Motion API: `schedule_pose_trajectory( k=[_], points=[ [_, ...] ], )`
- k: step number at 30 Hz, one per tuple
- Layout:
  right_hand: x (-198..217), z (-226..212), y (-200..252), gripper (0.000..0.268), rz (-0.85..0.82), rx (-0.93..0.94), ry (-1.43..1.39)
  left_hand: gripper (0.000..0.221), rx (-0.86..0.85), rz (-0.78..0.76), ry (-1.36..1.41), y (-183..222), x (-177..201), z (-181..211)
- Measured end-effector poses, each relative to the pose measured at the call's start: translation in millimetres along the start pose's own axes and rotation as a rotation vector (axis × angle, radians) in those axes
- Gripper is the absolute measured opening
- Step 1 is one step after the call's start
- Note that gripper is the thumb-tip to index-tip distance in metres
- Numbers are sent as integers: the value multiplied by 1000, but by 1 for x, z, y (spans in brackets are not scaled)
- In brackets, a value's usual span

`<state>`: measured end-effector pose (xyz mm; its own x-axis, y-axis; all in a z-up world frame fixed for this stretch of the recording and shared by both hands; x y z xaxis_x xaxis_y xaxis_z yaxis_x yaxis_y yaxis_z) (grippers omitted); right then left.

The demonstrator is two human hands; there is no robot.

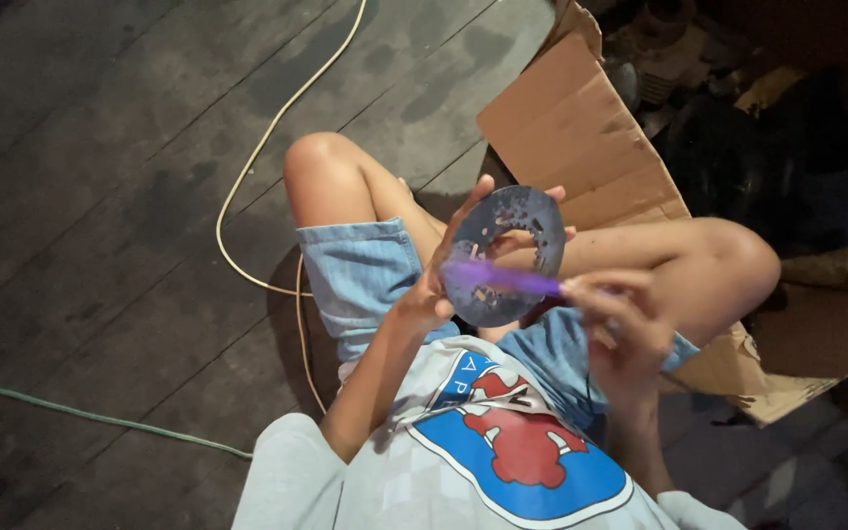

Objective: Cleaning a motorcycle brake disc by scrubbing it with a toothbrush to remove dirt and debris.

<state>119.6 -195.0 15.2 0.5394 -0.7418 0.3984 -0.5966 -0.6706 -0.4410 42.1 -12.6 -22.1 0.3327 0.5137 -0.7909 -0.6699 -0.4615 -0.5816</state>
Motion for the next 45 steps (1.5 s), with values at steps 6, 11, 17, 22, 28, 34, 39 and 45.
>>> schedule_pose_trajectory(
  k=[6, 11, 17, 22, 28, 34, 39, 45],
  points=[
    [5, -10, -11, 28, 60, 18, 86, 123, 30, 137, -108, -18, -39, 8],
    [1, -9, -16, 21, 75, -2, -18, 146, -79, 164, -59, 5, 0, -2],
    [-11, -15, -10, 23, 28, 13, 4, 139, 36, 99, -127, 8, 6, 3],
    [6, -16, -17, 20, 64, -123, 233, 99, 345, 110, -189, 5, -12, 30],
    [0, -32, -14, 22, -127, -195, -5, 94, 348, 118, -235, 3, -15, 35],
    [14, -17, -10, 31, 101, -212, 250, 110, 378, 172, -279, 8, -16, 34],
    [3, -27, -12, 37, -136, -210, -60, 96, 360, 163, -190, 4, -9, 34],
    [13, -10, 4, 36, -6, -190, 218, 101, 370, 172, -198, 7, -10, 30]
  ],
)
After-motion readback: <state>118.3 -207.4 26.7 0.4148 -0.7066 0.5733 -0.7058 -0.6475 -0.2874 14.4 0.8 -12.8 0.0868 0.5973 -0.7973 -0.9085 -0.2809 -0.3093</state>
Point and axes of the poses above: each hand's wrist, its own y-axis away from the middle knuckle, its own x-axis out of the back of the hand, z = x × y, the point moved 1 cm from there along -y, towards the middle knuckle, and after that the axes turned 5 degrees about -y, right-handed, at the moved point
